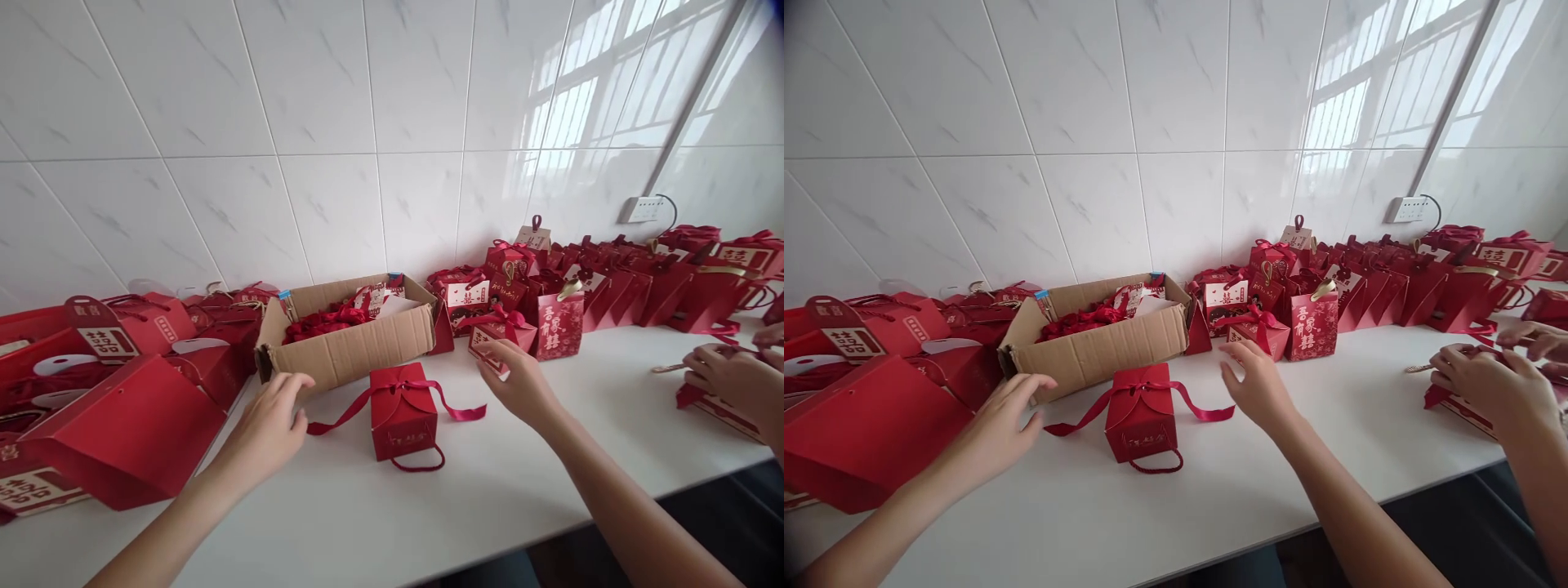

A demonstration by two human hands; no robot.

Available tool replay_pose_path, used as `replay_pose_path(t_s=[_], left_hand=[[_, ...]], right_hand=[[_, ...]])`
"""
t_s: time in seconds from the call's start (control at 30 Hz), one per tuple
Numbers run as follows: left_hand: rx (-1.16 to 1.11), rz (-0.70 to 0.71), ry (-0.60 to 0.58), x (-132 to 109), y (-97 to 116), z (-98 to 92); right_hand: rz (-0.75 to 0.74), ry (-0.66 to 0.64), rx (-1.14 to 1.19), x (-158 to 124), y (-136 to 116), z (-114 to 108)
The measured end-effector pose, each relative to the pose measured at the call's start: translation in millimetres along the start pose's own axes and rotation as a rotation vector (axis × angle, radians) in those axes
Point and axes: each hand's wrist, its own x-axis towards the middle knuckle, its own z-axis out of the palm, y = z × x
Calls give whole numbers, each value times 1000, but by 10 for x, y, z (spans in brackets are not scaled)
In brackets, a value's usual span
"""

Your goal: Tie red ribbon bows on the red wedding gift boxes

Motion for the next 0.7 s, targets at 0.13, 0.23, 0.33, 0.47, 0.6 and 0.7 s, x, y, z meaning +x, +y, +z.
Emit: replay_pose_path(t_s=[0.13,0.23,0.33,0.47,0.6,0.7], left_hand=[[-271,37,25,83,454,-16],[-506,-10,-69,154,683,55],[-633,-33,-111,216,760,193],[-639,-92,-102,265,757,326],[-619,-157,-124,284,737,334],[-614,-220,-200,288,719,308]], right_hand=[[-64,-144,234,55,-383,210],[37,-294,341,90,-484,376],[128,-373,328,118,-459,498],[202,-444,274,127,-411,559],[218,-473,227,134,-420,552],[212,-502,223,141,-424,515]])
